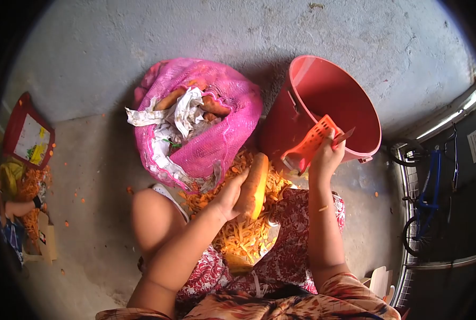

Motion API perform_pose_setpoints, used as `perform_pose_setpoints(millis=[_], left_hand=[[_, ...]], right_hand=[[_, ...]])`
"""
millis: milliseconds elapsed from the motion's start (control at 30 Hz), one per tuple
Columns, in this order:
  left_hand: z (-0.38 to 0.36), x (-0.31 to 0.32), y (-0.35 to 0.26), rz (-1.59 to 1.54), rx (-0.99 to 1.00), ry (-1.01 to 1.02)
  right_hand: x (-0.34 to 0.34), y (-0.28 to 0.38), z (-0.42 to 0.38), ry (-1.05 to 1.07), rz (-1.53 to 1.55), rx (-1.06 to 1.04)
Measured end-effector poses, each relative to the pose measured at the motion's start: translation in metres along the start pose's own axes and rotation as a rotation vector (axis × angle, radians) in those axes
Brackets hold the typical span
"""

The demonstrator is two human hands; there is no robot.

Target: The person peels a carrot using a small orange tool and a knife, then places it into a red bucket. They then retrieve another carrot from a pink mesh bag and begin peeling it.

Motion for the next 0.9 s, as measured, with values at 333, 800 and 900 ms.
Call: perform_pose_setpoints(millis=[333, 800, 900], left_hand=[[0.005, 0.011, -0.002, -0.097, 0.008, 0.071], [-0.004, 0.011, 0.006, 0.087, -0.108, 0.301], [-0.002, 0.008, 0.011, 0.109, -0.128, 0.23]], right_hand=[[0.021, 0.011, -0.085, 0.366, 0.017, 0.219], [0.01, -0.031, -0.021, 0.098, -0.181, -0.021], [0.006, -0.025, 0.01, -0.084, -0.239, -0.023]])
Point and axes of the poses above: each hand's wrist, its own z-axis towards the middle knuckle, its own x-axis out of the palm, y = z × x, the point moved 4 cm from there along z, towards the middle knuckle, and after that the axes turned 10 degrees about x, right-handed, at the moved point
